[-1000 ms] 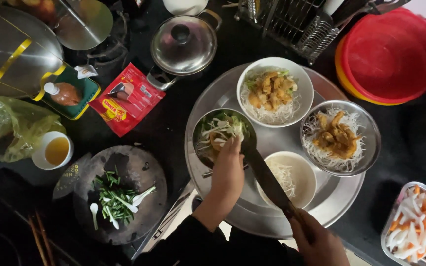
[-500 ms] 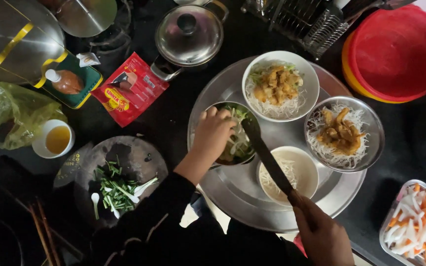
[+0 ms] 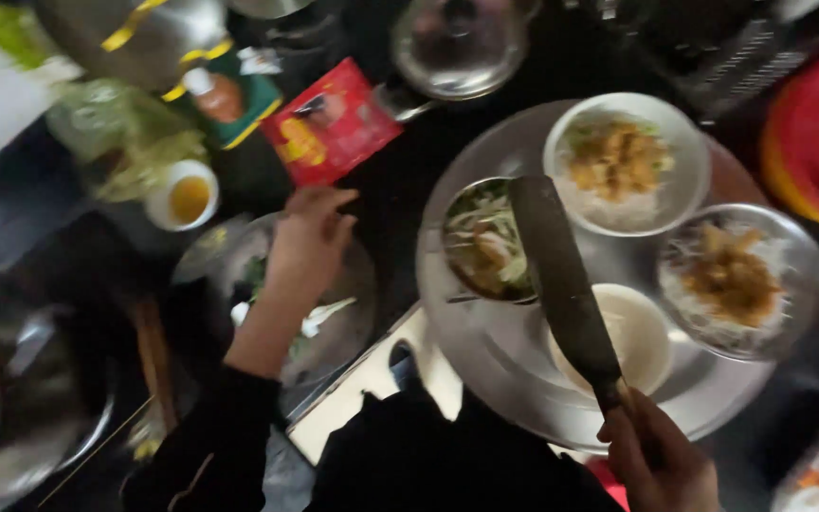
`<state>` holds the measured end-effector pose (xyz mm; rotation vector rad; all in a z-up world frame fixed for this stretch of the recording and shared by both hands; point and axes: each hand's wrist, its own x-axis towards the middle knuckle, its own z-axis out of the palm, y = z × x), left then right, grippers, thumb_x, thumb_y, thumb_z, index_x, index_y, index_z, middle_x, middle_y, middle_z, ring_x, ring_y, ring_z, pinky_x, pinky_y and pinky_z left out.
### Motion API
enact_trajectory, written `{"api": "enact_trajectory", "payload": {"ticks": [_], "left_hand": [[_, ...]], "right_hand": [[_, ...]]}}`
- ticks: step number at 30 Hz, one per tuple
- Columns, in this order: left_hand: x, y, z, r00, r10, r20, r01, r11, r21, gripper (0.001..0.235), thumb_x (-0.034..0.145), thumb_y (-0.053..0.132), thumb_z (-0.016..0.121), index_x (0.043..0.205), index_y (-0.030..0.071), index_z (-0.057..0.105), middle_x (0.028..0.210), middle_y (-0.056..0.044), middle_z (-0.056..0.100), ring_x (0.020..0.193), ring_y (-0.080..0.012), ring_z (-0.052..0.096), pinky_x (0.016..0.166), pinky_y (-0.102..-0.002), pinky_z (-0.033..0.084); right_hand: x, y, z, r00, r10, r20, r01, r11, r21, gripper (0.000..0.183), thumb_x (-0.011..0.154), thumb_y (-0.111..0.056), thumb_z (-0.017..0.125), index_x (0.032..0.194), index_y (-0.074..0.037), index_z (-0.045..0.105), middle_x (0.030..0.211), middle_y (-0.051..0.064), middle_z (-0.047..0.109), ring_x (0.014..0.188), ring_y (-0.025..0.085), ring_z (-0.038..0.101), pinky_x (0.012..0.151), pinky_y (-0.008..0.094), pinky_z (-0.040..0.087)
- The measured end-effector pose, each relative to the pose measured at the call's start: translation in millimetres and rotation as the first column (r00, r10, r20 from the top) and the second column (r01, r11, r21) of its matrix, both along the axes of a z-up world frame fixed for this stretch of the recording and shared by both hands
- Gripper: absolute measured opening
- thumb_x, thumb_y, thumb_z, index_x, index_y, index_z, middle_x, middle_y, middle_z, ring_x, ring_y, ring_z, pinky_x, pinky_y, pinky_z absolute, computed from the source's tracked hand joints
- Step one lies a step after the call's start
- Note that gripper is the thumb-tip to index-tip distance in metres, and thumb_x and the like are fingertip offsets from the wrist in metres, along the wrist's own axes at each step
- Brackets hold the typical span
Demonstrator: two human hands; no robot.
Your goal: The person tears pieces of fried pork skin and distributes them into several bowls containing noodles and greens. They then chop green onions and add them to the bowls as a garnish.
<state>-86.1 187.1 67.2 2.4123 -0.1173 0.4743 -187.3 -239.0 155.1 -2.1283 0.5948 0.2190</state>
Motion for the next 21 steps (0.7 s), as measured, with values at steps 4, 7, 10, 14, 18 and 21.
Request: {"api": "enact_trajectory", "payload": {"ticks": [4,7,10,14,18,21], "left_hand": [[-91.9,82.4,-28.2,0.841,0.442,-0.312,-0.439,0.895,0.082,0.042,0.088,0.012,0.071,0.129,0.005,0.075,0.123,-0.019,0.075,0.114,-0.0358,0.069,0.1,-0.046,0.051],[-146.3,107.4,-65.2,0.685,0.539,-0.49,-0.542,0.827,0.152,0.035,0.082,0.018,0.077,0.115,0.01,0.072,0.101,-0.016,0.073,0.092,-0.0354,0.07,0.081,-0.048,0.051],[-180.0,95.7,-89.1,0.546,0.533,-0.646,-0.528,0.818,0.229,0.053,0.072,0.032,0.088,0.115,0.013,0.063,0.099,-0.019,0.068,0.094,-0.0402,0.066,0.081,-0.053,0.051],[-190.4,64.6,-89.5,0.352,0.437,-0.828,-0.609,0.779,0.153,0.134,0.07,0.04,0.099,0.169,0.018,0.011,0.158,-0.019,0.018,0.143,-0.0475,0.024,0.117,-0.063,0.033],[-195.6,59.1,-104.7,0.345,0.494,-0.798,-0.626,0.755,0.196,0.137,0.072,0.036,0.1,0.17,0.011,0.008,0.155,-0.017,0.018,0.141,-0.045,0.026,0.117,-0.06,0.037],[-196.3,57.9,-115.7,0.412,0.527,-0.743,-0.596,0.773,0.218,0.137,0.071,0.037,0.101,0.169,0.005,0.012,0.148,-0.018,0.025,0.136,-0.0438,0.033,0.121,-0.053,0.032]], "right_hand": [[11.1,12.0,-39.1,0.904,0.299,-0.306,-0.3,0.953,0.044,0.026,0.094,-0.034,0.075,0.107,-0.013,0.082,0.081,0.008,0.078,0.075,0.015,0.068,0.077,0.03,0.054],[14.0,30.1,-77.5,0.816,0.535,-0.216,-0.535,0.842,0.066,0.041,0.088,-0.033,0.074,0.126,-0.021,0.083,0.104,-0.002,0.09,0.097,0.007,0.076,0.092,0.027,0.056],[18.8,59.1,-76.0,0.751,0.611,-0.251,-0.6,0.79,0.13,0.045,0.089,-0.032,0.07,0.132,-0.022,0.079,0.121,-0.005,0.087,0.109,0.007,0.076,0.099,0.027,0.054],[18.0,83.7,-63.3,0.736,0.533,-0.418,-0.532,0.837,0.129,0.044,0.091,-0.029,0.069,0.133,-0.027,0.081,0.121,-0.003,0.088,0.112,0.009,0.074,0.103,0.028,0.051],[12.9,73.5,-90.5,0.767,0.513,-0.386,-0.524,0.848,0.086,0.045,0.092,-0.028,0.069,0.135,-0.024,0.079,0.12,0.002,0.087,0.115,0.011,0.076,0.106,0.028,0.051],[15.4,65.2,-105.3,0.756,0.502,-0.421,-0.496,0.858,0.133,0.045,0.095,-0.024,0.07,0.139,-0.02,0.079,0.102,0.005,0.09,0.066,0.02,0.068,0.074,0.033,0.056]]}}
